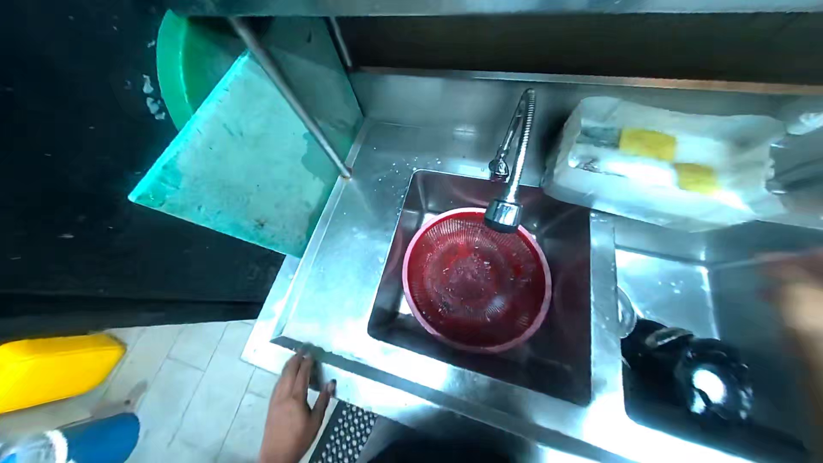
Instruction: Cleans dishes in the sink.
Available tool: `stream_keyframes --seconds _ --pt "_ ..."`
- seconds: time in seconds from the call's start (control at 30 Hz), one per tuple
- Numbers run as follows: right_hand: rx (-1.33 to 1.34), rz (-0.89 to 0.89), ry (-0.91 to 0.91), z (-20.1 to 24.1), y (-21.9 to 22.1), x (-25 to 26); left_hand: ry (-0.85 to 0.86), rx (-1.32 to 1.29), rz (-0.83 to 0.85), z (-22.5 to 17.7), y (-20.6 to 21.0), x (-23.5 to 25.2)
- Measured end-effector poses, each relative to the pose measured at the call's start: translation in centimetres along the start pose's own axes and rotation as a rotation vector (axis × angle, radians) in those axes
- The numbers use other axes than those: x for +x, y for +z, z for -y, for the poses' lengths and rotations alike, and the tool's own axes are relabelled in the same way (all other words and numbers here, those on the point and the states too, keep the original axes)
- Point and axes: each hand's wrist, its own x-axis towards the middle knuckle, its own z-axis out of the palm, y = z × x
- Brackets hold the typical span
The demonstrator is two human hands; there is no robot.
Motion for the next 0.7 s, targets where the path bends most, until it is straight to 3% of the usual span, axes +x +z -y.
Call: stream_keyframes --seconds 0.1,0.17,0.3,0.37,0.43,0.47,0.53,0.7 --pt "-0.147 0.147 0.071 -2.5 8.6 -8.7 0.098 0.175 -0.018 3.2 1.6 7.6" --pt "-0.201 0.111 0.102 -4.1 13.9 -15.8 0.147 0.185 0.005 0.7 2.0 12.9" --pt "-0.577 0.048 0.127 -3.0 20.8 -27.6 0.337 -0.099 0.215 -15.9 5.1 20.4" --pt "-0.639 0.063 0.18 -2.1 21.9 -28.7 0.574 -0.288 0.47 -24.1 7.2 20.9" --pt "-0.662 0.092 0.222 -1.6 21.9 -27.5 0.771 -0.359 0.521 -28.6 7.3 20.5" --pt "-0.674 0.109 0.239 -1.5 22.0 -27.3 0.825 -0.381 0.507 -28.7 6.3 20.0" --pt "-0.694 0.152 0.281 -0.9 22.3 -26.8 0.892 -0.449 0.416 -25.0 4.2 19.8" --pt "-0.739 0.291 0.387 0.2 21.8 -25.7 0.915 0.067 0.284 -2.7 -0.2 23.4"
